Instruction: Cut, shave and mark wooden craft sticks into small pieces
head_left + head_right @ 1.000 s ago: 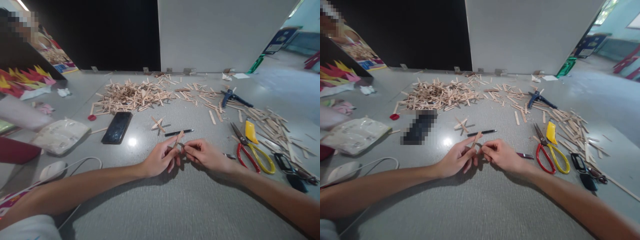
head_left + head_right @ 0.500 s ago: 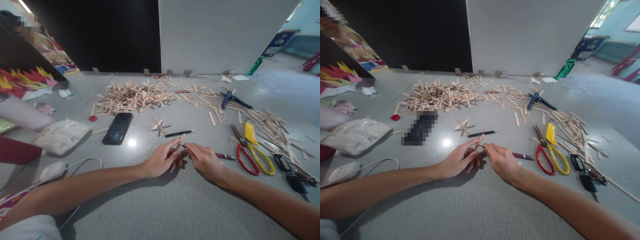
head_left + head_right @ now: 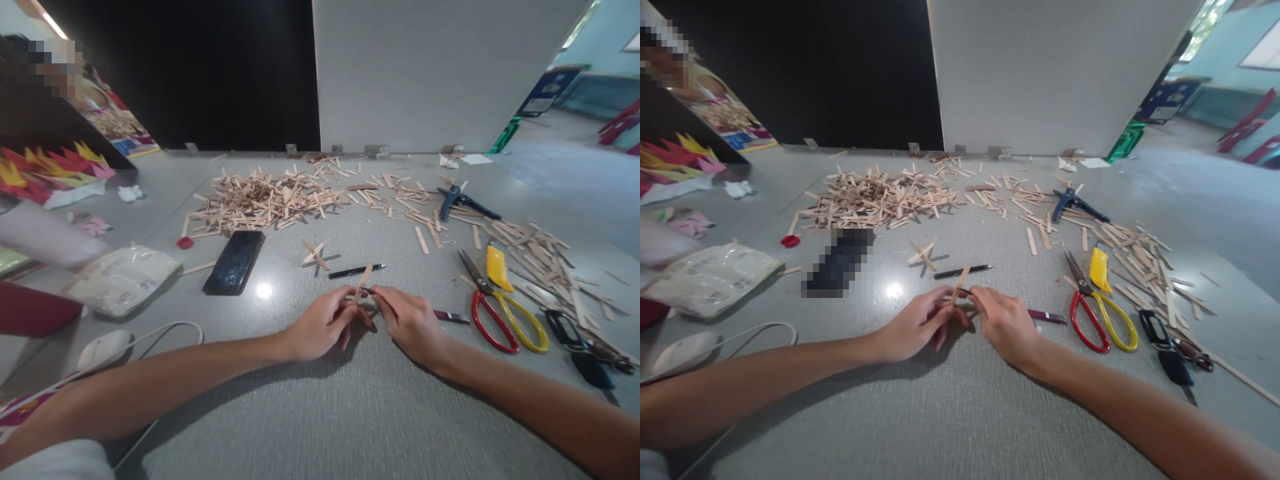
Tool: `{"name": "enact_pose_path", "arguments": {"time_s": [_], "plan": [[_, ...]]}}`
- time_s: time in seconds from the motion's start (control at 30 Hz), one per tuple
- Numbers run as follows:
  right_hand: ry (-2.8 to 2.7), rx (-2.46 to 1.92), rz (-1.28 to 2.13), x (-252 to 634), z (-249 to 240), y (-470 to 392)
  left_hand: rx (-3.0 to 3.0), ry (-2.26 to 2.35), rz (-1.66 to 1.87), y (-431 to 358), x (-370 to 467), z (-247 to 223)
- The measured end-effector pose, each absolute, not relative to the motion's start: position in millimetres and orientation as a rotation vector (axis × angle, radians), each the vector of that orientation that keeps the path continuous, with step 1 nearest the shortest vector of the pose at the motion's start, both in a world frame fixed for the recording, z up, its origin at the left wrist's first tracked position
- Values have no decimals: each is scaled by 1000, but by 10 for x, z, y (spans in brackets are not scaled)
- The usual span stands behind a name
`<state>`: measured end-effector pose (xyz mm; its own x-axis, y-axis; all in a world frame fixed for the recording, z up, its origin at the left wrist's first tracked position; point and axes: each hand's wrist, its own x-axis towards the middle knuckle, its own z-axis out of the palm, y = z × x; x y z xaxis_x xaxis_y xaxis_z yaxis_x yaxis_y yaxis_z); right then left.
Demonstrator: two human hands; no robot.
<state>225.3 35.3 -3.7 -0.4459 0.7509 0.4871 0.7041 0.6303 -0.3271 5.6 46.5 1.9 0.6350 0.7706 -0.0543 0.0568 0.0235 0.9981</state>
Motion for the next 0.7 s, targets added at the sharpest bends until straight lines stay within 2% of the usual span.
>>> {"name": "enact_pose_path", "arguments": {"time_s": [0.33, 0.7], "plan": [[-2240, -1141, 125, 2262, -45, 353, 1483, 790, 657, 448, 47, 101], [-2410, -1293, 104, 2302, 288, 238, 1628, 880, 716, 406, 30, 61]]}}
